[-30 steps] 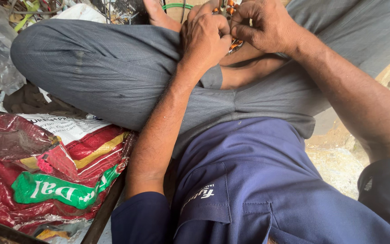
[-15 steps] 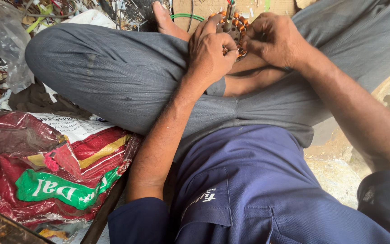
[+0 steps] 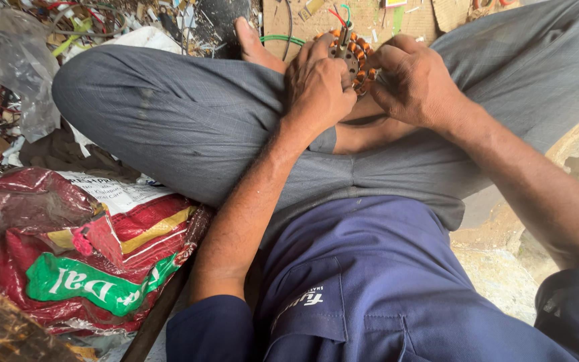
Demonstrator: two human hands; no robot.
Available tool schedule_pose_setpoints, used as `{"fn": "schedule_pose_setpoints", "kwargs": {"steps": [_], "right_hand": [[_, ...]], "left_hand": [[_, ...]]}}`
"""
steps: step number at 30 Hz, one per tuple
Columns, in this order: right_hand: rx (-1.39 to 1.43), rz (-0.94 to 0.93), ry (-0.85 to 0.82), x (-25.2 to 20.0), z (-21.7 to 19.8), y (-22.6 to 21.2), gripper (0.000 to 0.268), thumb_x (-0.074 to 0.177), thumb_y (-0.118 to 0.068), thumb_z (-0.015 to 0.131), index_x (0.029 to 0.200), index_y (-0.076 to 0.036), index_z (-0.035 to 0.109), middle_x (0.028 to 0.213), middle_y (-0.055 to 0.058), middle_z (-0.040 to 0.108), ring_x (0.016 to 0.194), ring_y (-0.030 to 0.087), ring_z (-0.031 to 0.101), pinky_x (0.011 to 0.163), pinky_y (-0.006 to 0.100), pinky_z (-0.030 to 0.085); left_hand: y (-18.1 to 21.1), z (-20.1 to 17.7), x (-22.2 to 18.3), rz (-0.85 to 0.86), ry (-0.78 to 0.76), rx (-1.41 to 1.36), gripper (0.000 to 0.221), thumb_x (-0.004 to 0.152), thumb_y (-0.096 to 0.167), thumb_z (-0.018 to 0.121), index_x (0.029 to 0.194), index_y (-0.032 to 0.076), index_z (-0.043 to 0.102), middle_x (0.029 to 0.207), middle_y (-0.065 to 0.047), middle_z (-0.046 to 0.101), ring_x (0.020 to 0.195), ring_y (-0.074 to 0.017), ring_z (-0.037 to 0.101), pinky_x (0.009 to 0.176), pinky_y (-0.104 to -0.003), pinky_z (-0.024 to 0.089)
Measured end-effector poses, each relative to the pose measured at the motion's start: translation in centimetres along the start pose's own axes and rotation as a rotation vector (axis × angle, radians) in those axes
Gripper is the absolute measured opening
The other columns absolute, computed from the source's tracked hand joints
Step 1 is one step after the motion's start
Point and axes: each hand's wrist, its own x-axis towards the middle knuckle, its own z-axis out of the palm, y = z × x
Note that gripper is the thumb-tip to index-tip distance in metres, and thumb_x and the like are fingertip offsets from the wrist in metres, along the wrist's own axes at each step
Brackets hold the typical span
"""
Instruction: The person sits cross-legged on the floor and works on a circular electrical component, likely a stator. They use orange-handled scissors to cut a white wire and then proceed to thread and secure wires into the component's slots.
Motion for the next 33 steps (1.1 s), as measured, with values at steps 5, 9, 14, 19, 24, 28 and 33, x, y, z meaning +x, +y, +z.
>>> {"fn": "schedule_pose_setpoints", "kwargs": {"steps": [5, 9, 14, 19, 24, 28, 33], "right_hand": [[-0.371, -0.290, -0.050, 0.8, -0.1, 0.5, 0.033, 0.090, -0.016, 0.076, 0.123, -0.015, 0.073, 0.107, 0.004, 0.066, 0.092, 0.024, 0.063, 0.082, 0.037, 0.051], [-0.480, -0.332, -0.106, 1.2, -0.1, 1.0, 0.034, 0.089, -0.018, 0.070, 0.123, -0.019, 0.075, 0.104, -0.001, 0.066, 0.085, 0.021, 0.060, 0.081, 0.035, 0.050], [-0.529, -0.428, -0.143, 1.8, -0.4, 0.9, 0.036, 0.091, -0.020, 0.065, 0.125, -0.019, 0.075, 0.106, -0.003, 0.068, 0.086, 0.020, 0.061, 0.082, 0.035, 0.051], [-0.541, -0.391, -0.209, 2.6, -0.4, 0.7, 0.034, 0.091, -0.021, 0.063, 0.122, -0.023, 0.076, 0.100, -0.002, 0.068, 0.087, 0.022, 0.065, 0.081, 0.036, 0.052], [-0.186, -0.233, -0.248, 2.5, 0.7, 2.0, 0.023, 0.089, -0.020, 0.065, 0.109, -0.011, 0.072, 0.091, 0.007, 0.069, 0.087, 0.029, 0.068, 0.076, 0.041, 0.055], [0.128, 0.208, -0.303, 3.6, 2.9, 2.9, 0.022, 0.090, -0.024, 0.067, 0.098, -0.006, 0.075, 0.091, 0.015, 0.073, 0.084, 0.037, 0.070, 0.076, 0.046, 0.056], [0.108, 0.501, -0.345, 4.3, 3.2, 3.3, 0.033, 0.095, -0.037, 0.067, 0.101, -0.006, 0.077, 0.088, 0.017, 0.072, 0.085, 0.035, 0.072, 0.080, 0.044, 0.056]], "left_hand": [[0.2, -0.2, 0.3, -0.005, -0.013, -0.003, 0.012, 0.067, 0.016, 0.084, 0.072, 0.008, 0.075, 0.142, -0.025, 0.052, 0.137, -0.0403, 0.044, 0.112, -0.057, 0.036], [0.1, -0.3, 0.4, -0.004, -0.032, 0.023, 0.017, 0.065, 0.016, 0.085, 0.071, 0.005, 0.074, 0.142, -0.026, 0.052, 0.137, -0.0398, 0.045, 0.111, -0.056, 0.036], [0.2, -0.4, 0.4, -0.008, -0.038, 0.015, 0.020, 0.064, 0.015, 0.085, 0.077, 0.003, 0.076, 0.142, -0.026, 0.052, 0.136, -0.0403, 0.045, 0.113, -0.055, 0.036], [0.2, -0.4, 0.7, -0.008, -0.032, 0.039, 0.025, 0.063, 0.017, 0.086, 0.082, 0.003, 0.077, 0.142, -0.028, 0.050, 0.135, -0.0412, 0.043, 0.110, -0.056, 0.035], [0.3, -0.4, 0.6, -0.018, -0.054, 0.018, 0.021, 0.068, 0.021, 0.082, 0.083, 0.008, 0.077, 0.146, -0.023, 0.051, 0.137, -0.0396, 0.045, 0.111, -0.056, 0.036], [0.4, -0.6, 0.5, 0.013, -0.012, 0.047, 0.017, 0.071, 0.023, 0.080, 0.079, 0.008, 0.076, 0.146, -0.022, 0.052, 0.137, -0.0401, 0.045, 0.112, -0.058, 0.036], [0.4, -0.3, 0.4, 0.012, 0.002, 0.008, 0.025, 0.068, 0.028, 0.083, 0.078, 0.006, 0.075, 0.141, -0.022, 0.056, 0.133, -0.0421, 0.046, 0.108, -0.058, 0.037]]}}
